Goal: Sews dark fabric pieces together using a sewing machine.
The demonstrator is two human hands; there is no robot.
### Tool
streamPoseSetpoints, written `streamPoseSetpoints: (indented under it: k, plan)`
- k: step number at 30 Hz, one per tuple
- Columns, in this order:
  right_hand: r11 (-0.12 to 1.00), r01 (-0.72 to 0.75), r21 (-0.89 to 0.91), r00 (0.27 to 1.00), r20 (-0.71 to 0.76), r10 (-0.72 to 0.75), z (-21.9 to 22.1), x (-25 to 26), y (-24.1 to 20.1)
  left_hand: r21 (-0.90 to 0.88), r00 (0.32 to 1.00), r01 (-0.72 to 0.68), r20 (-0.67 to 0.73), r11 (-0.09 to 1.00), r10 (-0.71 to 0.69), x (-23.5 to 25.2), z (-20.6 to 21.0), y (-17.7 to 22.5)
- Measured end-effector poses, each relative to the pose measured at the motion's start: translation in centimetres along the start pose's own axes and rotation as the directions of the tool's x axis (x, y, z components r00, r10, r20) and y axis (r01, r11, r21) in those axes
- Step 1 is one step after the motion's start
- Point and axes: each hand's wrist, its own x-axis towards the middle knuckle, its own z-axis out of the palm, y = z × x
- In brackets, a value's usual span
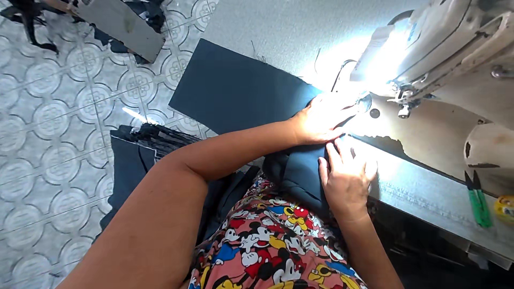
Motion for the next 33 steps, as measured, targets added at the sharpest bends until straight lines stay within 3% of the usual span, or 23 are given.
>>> streamPoseSetpoints:
  k: [12,21,28,30,33]
  plan:
    - [1.0,0.008,0.023,1.0,0.004,-0.008,-0.1,0.4,0.5,0.058,0.996,-0.019,-0.087,0.998,0.024,0.1,0.4,0.2]
    - [1.0,-0.001,0.03,1.0,0.005,0.001,-0.2,0.8,0.7,0.053,0.999,0.052,0.006,0.997,-0.053,0.7,0.1,0.3]
    - [0.999,-0.002,0.049,1.0,0.006,0.002,-0.1,1.3,1.0,0.045,0.999,0.037,-0.012,0.998,-0.036,1.1,0.0,-0.1]
    - [0.999,-0.004,0.053,1.0,0.003,0.004,0.1,1.8,1.3,0.049,1.0,0.007,-0.022,0.999,-0.006,1.4,0.1,-0.6]
    - [0.999,-0.005,0.049,1.0,0.005,0.005,0.4,2.3,1.5,0.086,0.98,-0.114,-0.152,0.99,0.126,1.5,0.2,-1.1]
